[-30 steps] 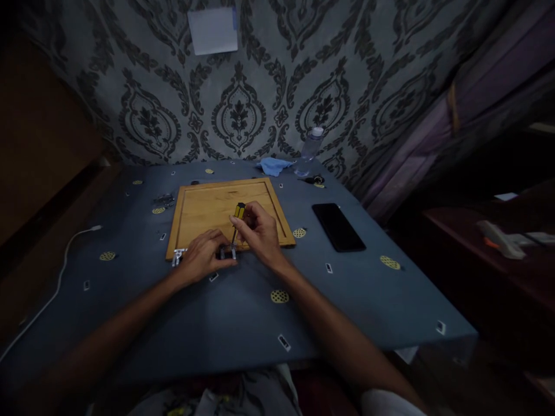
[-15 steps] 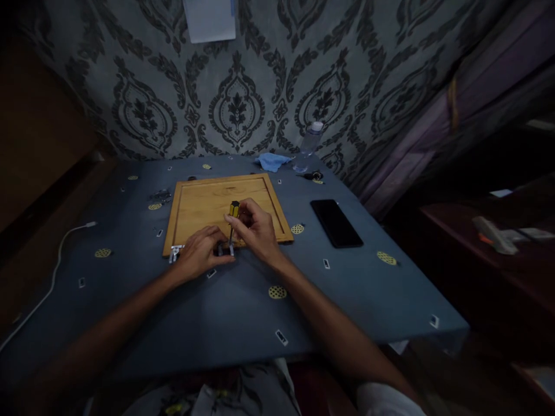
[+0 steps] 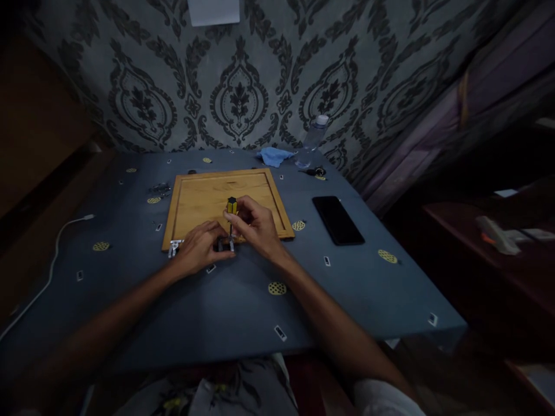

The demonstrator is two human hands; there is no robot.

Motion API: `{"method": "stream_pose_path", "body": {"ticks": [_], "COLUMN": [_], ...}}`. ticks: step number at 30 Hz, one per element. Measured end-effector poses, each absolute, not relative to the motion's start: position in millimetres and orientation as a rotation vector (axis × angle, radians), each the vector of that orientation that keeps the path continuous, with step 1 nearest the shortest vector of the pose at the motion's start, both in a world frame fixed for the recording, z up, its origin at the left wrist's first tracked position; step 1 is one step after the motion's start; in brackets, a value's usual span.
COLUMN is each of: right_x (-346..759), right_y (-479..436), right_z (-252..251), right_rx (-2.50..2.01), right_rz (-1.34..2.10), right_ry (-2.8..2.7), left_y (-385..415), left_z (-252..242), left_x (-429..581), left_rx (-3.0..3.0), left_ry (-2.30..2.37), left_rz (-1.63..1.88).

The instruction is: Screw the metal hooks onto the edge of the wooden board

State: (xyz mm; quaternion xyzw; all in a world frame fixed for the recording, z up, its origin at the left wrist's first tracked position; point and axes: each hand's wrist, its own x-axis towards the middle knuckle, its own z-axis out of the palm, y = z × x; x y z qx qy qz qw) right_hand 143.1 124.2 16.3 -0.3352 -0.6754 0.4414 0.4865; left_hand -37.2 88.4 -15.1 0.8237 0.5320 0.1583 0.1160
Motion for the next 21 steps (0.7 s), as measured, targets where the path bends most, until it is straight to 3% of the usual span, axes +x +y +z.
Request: {"method": "stream_pose_path", "body": {"ticks": [21], "right_x": [143.3], "right_y": [122.6], "right_z": [17.6], "right_rx": [-0.885], "right_rz": [0.831], "right_ry": [-1.495], "left_y": [87.2], "left_z": [-11.5], "left_x": [-37.2], "left_rx": [2.369], "left_ry": [1.539], "left_rz": [0.470]}}
